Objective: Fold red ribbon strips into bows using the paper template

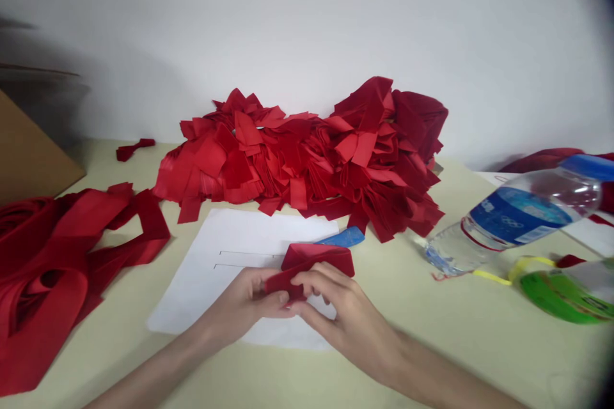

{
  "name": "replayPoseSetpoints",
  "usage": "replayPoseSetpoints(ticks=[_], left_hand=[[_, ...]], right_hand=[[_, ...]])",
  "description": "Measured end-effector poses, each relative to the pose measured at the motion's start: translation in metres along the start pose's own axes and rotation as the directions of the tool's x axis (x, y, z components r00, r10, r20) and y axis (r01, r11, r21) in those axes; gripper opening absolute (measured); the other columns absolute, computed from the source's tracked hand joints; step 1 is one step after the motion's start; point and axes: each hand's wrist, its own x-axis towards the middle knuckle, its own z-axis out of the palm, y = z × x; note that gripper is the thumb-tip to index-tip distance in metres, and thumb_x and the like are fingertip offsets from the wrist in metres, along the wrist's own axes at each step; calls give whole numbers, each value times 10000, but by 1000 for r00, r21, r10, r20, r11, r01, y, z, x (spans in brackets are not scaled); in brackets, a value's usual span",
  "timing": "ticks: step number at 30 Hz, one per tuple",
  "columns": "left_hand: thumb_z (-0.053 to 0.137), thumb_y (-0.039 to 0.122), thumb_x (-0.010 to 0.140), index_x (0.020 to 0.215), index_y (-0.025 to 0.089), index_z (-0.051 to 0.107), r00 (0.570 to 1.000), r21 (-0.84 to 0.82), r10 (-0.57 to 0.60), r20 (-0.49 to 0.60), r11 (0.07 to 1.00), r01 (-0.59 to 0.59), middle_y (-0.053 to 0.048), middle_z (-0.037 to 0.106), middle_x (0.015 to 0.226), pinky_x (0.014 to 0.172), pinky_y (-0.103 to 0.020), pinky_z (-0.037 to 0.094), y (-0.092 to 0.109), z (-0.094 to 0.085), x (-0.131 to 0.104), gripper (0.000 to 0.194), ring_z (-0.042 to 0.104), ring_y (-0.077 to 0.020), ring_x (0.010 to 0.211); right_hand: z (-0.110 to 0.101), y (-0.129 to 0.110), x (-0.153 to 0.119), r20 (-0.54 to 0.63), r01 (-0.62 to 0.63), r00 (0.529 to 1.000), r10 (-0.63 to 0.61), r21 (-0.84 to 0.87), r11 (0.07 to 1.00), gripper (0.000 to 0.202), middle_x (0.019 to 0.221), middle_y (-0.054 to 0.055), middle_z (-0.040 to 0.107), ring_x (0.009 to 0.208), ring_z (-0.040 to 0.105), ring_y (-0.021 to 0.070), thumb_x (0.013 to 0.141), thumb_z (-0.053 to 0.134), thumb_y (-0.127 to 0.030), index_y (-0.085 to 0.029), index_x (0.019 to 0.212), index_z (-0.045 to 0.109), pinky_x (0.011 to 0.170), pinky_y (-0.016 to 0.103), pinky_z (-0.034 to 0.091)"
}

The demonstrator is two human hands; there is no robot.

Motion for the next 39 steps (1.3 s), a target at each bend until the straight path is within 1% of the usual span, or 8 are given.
replayPoseSetpoints(ticks=[3, 5, 8, 12, 17, 25, 33, 39], left_hand=[[612, 214, 767, 878, 172, 701, 995, 104, -65, 76, 993, 57, -16, 686, 830, 793, -307, 495, 7, 1, -7, 148, 624, -186, 828], [608, 182, 761, 875, 176, 712, 981, 169, -113, 156, 982, 86, -9, 698, 776, 751, -286, 500, 13, -1, -11, 155, 639, -177, 769], [600, 190, 769, 960, 186, 699, 984, 183, -122, 126, 978, 98, -20, 716, 817, 748, -287, 500, 22, -12, -14, 215, 654, -186, 778], [628, 228, 759, 1036, 185, 664, 990, 118, -137, -22, 983, 138, -43, 713, 951, 842, -311, 489, 26, -37, -10, 283, 641, -205, 911], [669, 214, 737, 896, 164, 678, 952, -50, -200, -230, 980, 194, -44, 708, 971, 917, -286, 481, 21, -60, -5, 167, 636, -187, 965], [735, 218, 694, 754, 177, 567, 828, -190, -291, -479, 955, 226, 12, 651, 817, 821, -235, 536, 11, -58, -5, 182, 676, -199, 897], [702, 55, 697, 769, 174, 527, 814, -255, -288, -504, 950, 178, 26, 624, 753, 695, -171, 569, 13, -52, -5, 223, 694, -205, 836], [676, 10, 702, 740, 166, 524, 831, -289, -294, -471, 942, 170, 30, 608, 718, 730, -183, 582, 12, -52, -6, 221, 692, -212, 843]], right_hand=[[-12, -2, 4, 35, 127, 991, -127, 20, 992, 338, 1081, 52, 584, 1116, 456, 222, 813, 587, -343, -220, 1124, 535, 959, 367, 362], [-19, -4, 7, 175, 167, 969, -176, 67, 984, 285, 957, 23, 628, 1086, 489, 227, 772, 628, -399, -226, 998, 605, 972, 375, 352], [-30, -3, 7, 338, 41, 937, -86, 138, 990, 257, 702, -13, 586, 755, 572, 164, 731, 652, -447, -193, 720, 614, 717, 277, 468], [-50, 11, 5, 389, -213, 915, 110, 232, 949, 182, 698, -24, 573, 558, 500, 91, 804, 580, -366, -188, 804, 615, 477, 182, 378], [-71, 40, 4, 286, -334, 926, 246, 321, 886, 242, 779, 8, 621, 658, 545, 119, 833, 520, -382, -183, 897, 643, 579, 221, 431], [-71, 65, 1, 86, -391, 911, 402, 485, 782, 290, 703, 5, 556, 627, 512, 107, 750, 619, -435, -146, 741, 629, 651, 272, 512], [-69, 79, -1, 35, -389, 886, 462, 596, 703, 327, 654, -33, 342, 605, 362, 77, 766, 614, -441, -156, 641, 512, 743, 308, 521], [-68, 83, 0, -39, -398, 855, 517, 591, 702, 314, 710, -10, 393, 690, 389, 100, 751, 636, -431, -150, 647, 546, 681, 238, 469]])
